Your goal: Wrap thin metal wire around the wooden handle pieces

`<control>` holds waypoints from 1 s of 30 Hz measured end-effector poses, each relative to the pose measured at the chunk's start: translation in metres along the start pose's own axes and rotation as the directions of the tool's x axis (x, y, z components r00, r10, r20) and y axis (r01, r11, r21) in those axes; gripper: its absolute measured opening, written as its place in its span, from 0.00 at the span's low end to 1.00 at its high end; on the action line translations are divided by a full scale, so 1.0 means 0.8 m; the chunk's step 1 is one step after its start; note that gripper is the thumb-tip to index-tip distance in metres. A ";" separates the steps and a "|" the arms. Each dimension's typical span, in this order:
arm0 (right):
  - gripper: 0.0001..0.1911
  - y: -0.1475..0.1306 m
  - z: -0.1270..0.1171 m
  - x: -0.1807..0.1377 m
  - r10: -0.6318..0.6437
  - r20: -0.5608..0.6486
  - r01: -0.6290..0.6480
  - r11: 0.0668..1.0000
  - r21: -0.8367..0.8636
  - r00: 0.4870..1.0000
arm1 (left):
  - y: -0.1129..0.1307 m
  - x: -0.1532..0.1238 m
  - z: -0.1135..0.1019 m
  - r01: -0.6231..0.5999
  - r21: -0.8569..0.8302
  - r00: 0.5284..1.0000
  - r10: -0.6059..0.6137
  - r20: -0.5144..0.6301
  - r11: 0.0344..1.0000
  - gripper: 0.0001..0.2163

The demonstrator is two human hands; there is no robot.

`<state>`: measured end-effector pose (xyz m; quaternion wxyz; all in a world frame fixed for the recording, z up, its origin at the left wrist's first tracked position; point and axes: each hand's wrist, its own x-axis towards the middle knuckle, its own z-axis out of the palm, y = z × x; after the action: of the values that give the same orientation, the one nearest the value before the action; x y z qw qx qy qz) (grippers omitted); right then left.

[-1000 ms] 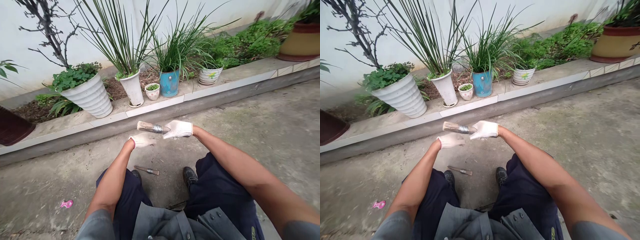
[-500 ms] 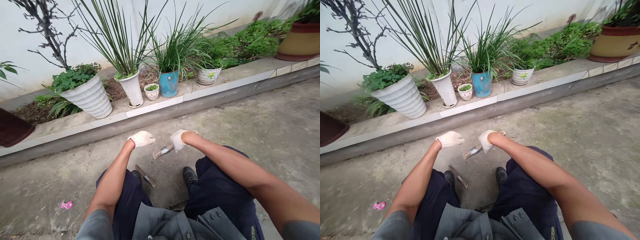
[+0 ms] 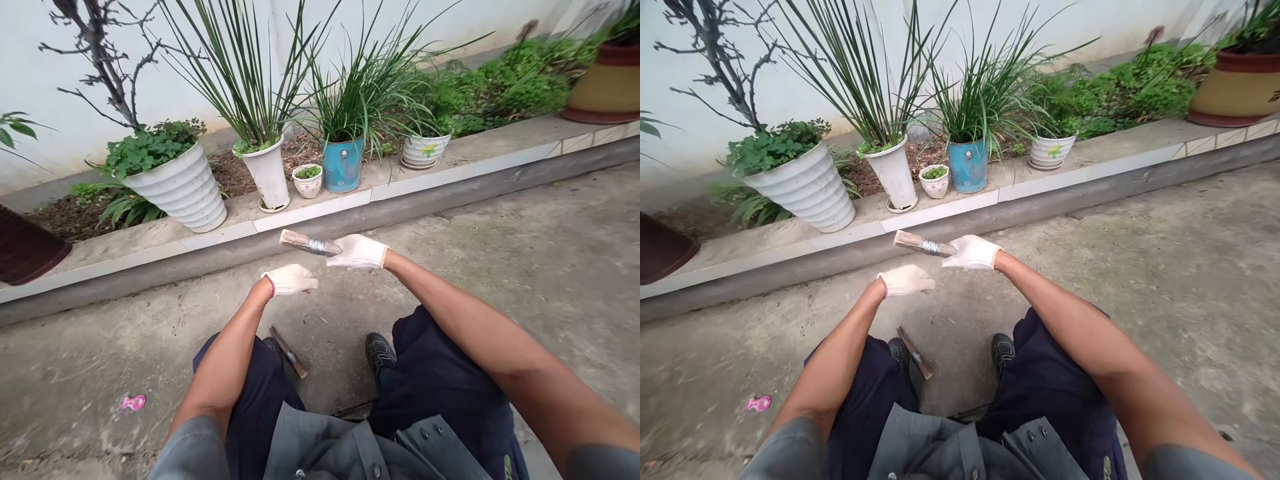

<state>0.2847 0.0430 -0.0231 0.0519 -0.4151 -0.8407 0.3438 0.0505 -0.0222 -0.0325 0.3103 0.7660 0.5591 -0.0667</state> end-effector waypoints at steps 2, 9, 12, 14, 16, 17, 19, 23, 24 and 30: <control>0.25 -0.007 -0.004 -0.013 -0.032 0.049 0.024 0.990 0.140 0.998 | -0.004 0.002 0.003 0.012 0.022 1.000 -0.013 0.011 1.000 0.19; 0.22 -0.006 0.002 -0.032 -0.063 0.512 -0.001 0.992 0.123 0.857 | -0.003 0.007 0.002 -0.001 0.165 0.998 0.011 -0.060 0.986 0.16; 0.20 0.002 0.026 -0.024 0.076 0.608 0.030 0.986 -0.162 0.791 | 0.000 0.010 0.001 0.009 0.222 0.998 0.004 -0.062 0.975 0.19; 0.17 0.007 0.042 -0.014 0.144 0.556 0.045 0.949 -0.312 0.819 | 0.001 0.011 0.004 0.015 0.282 0.999 -0.002 -0.046 0.959 0.20; 0.15 0.013 0.053 -0.001 0.200 0.441 0.031 0.886 -0.463 0.875 | 0.003 0.011 0.006 0.004 0.312 1.000 0.003 -0.022 0.950 0.21; 0.15 0.016 0.056 0.005 0.228 0.377 0.007 0.849 -0.529 0.898 | 0.005 0.011 0.007 -0.004 0.302 1.000 0.007 -0.009 0.953 0.21; 0.19 0.020 0.054 0.017 0.269 0.269 -0.058 0.798 -0.600 0.925 | 0.010 0.008 0.008 -0.004 0.249 1.000 0.001 0.009 0.968 0.21; 0.24 0.023 0.033 0.028 0.272 0.112 -0.172 0.824 -0.540 0.956 | 0.017 0.002 0.005 0.032 0.177 0.999 -0.035 0.017 0.984 0.21; 0.25 0.022 0.027 0.028 0.266 0.079 -0.186 0.829 -0.528 0.961 | 0.018 0.001 0.004 0.034 0.174 0.999 -0.036 0.012 0.984 0.21; 0.25 0.010 0.009 0.018 0.159 -0.007 -0.148 0.905 -0.399 0.987 | 0.010 0.003 0.002 0.017 0.118 0.999 -0.012 -0.043 0.993 0.22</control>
<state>0.2776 0.0530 -0.0363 -0.0714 -0.4775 -0.8583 0.1738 0.0589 -0.0228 -0.0312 0.2519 0.7801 0.5663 -0.0857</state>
